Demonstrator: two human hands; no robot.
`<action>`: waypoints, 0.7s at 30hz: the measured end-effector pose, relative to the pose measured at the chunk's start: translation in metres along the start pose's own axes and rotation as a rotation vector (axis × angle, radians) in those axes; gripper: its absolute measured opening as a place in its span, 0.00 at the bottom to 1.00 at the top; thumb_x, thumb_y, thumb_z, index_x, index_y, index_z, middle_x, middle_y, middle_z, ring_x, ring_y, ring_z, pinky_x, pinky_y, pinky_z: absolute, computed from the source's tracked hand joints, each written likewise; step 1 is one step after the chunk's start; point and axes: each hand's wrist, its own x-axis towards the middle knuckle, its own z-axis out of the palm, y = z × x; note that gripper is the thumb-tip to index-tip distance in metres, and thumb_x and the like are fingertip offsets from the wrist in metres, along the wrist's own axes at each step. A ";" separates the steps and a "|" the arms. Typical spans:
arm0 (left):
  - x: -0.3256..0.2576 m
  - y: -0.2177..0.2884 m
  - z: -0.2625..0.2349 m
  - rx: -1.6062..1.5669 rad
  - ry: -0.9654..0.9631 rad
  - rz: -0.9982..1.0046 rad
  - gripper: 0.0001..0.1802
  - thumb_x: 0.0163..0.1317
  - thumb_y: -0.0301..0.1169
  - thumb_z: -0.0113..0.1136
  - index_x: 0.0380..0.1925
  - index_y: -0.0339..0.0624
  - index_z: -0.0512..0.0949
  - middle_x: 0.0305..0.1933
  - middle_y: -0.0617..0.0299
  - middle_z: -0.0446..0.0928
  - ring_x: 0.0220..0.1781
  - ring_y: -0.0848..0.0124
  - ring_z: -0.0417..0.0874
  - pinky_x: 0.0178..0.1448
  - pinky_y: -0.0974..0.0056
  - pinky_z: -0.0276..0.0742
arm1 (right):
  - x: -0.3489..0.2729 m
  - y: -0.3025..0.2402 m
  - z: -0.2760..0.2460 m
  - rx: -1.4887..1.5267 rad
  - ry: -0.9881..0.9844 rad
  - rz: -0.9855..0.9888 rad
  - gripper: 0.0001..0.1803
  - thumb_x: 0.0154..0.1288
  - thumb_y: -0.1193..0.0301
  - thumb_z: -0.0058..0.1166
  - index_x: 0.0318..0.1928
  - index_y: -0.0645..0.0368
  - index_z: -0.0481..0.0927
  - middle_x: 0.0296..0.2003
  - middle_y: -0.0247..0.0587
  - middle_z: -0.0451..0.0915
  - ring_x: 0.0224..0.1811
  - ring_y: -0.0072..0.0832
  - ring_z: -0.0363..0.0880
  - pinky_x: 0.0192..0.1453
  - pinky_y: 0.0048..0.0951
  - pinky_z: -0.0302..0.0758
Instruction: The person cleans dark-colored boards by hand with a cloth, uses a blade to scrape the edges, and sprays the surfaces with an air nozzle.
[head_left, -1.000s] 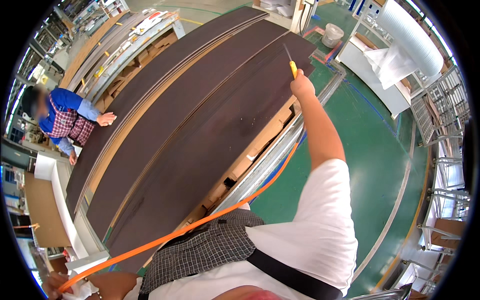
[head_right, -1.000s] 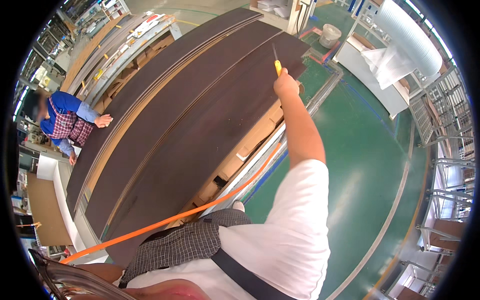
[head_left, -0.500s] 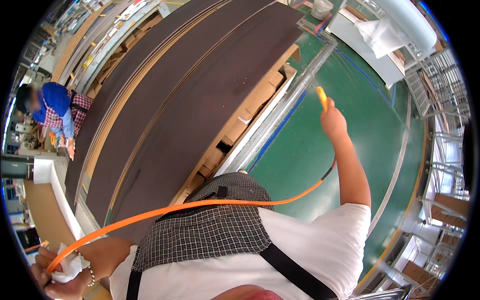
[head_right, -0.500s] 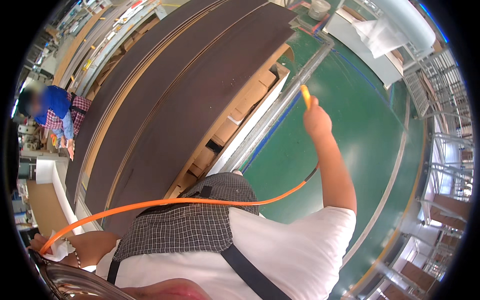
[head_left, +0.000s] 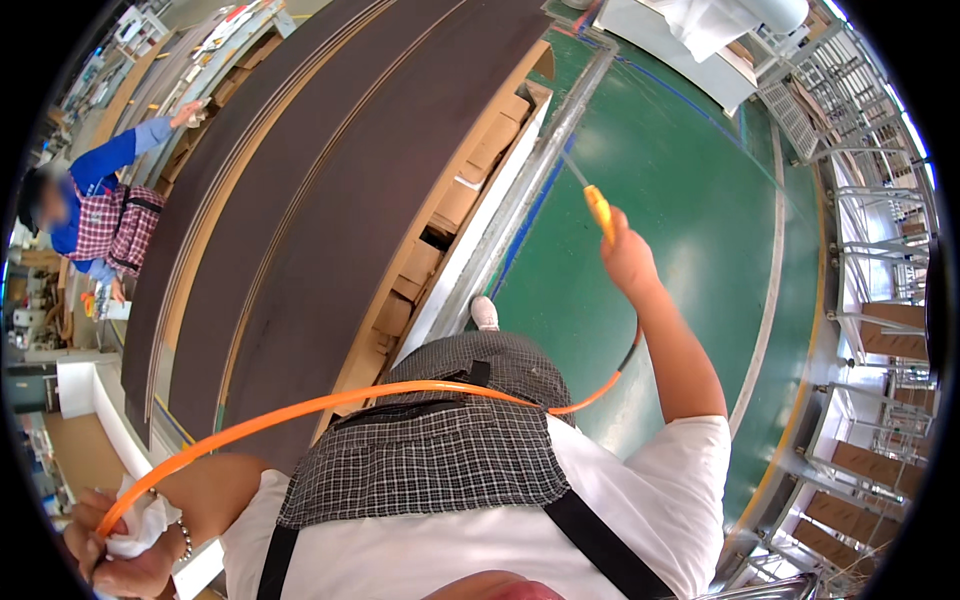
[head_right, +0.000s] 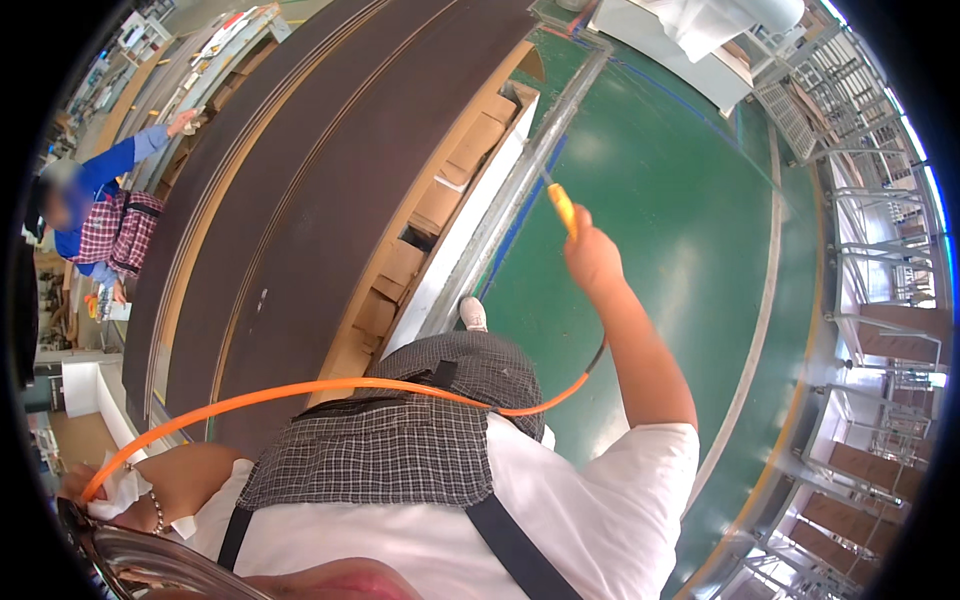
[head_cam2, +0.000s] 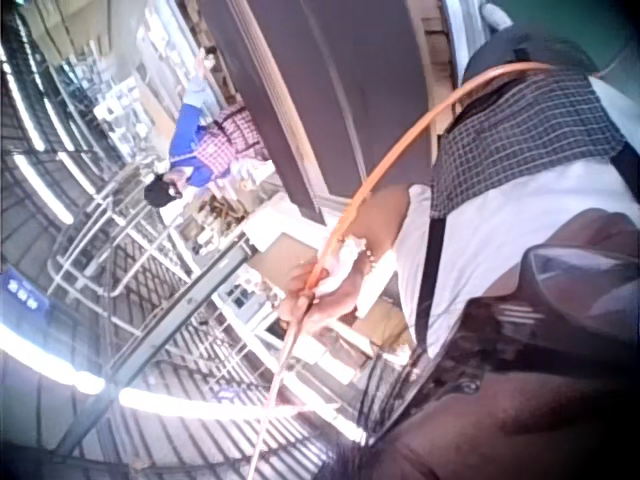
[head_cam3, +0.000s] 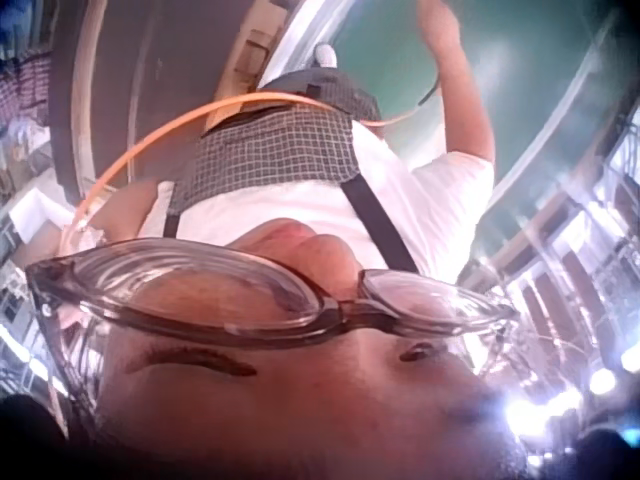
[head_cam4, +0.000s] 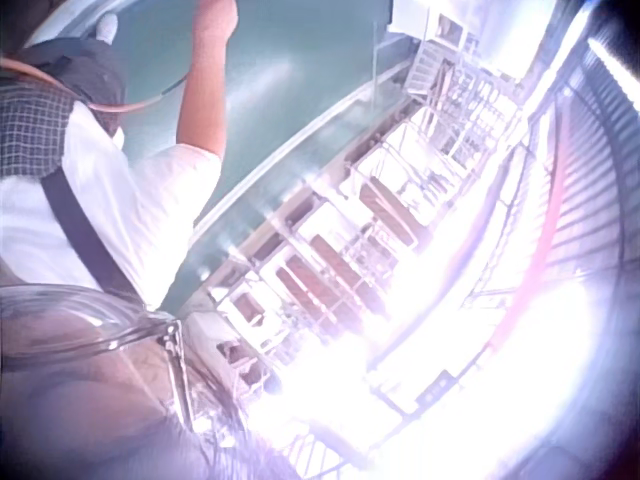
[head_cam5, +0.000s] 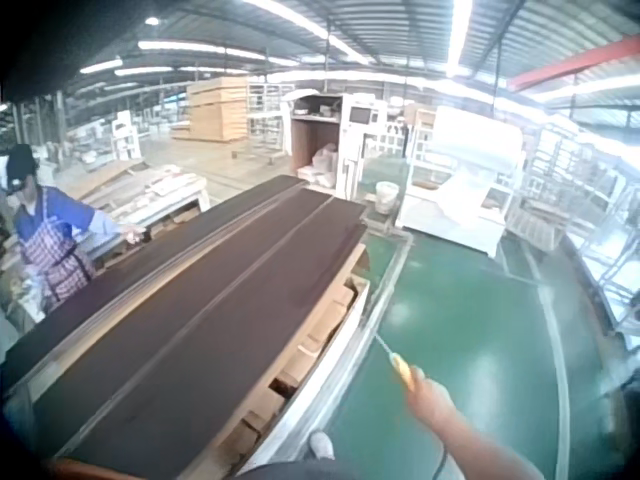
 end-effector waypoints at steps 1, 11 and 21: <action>-0.003 -0.009 -0.015 0.115 -0.033 0.068 0.11 0.72 0.27 0.43 0.28 0.40 0.68 0.21 0.64 0.58 0.16 0.73 0.62 0.20 0.69 0.57 | -0.008 0.008 -0.001 0.041 0.071 0.003 0.30 0.64 0.72 0.50 0.66 0.51 0.61 0.38 0.59 0.81 0.35 0.52 0.82 0.41 0.49 0.79; 0.017 0.023 -0.068 -0.193 0.041 -0.317 0.21 0.72 0.46 0.45 0.25 0.42 0.68 0.23 0.65 0.63 0.18 0.75 0.64 0.19 0.72 0.57 | -0.081 0.025 0.076 0.794 -0.291 0.290 0.31 0.63 0.71 0.52 0.67 0.52 0.61 0.31 0.43 0.80 0.19 0.27 0.76 0.21 0.29 0.72; 0.077 0.101 -0.050 -0.202 -0.038 -0.136 0.21 0.72 0.42 0.46 0.25 0.37 0.69 0.20 0.62 0.67 0.15 0.73 0.67 0.15 0.72 0.64 | 0.017 0.054 0.137 0.785 -0.065 0.245 0.12 0.70 0.65 0.52 0.44 0.59 0.69 0.21 0.35 0.75 0.14 0.25 0.71 0.16 0.29 0.68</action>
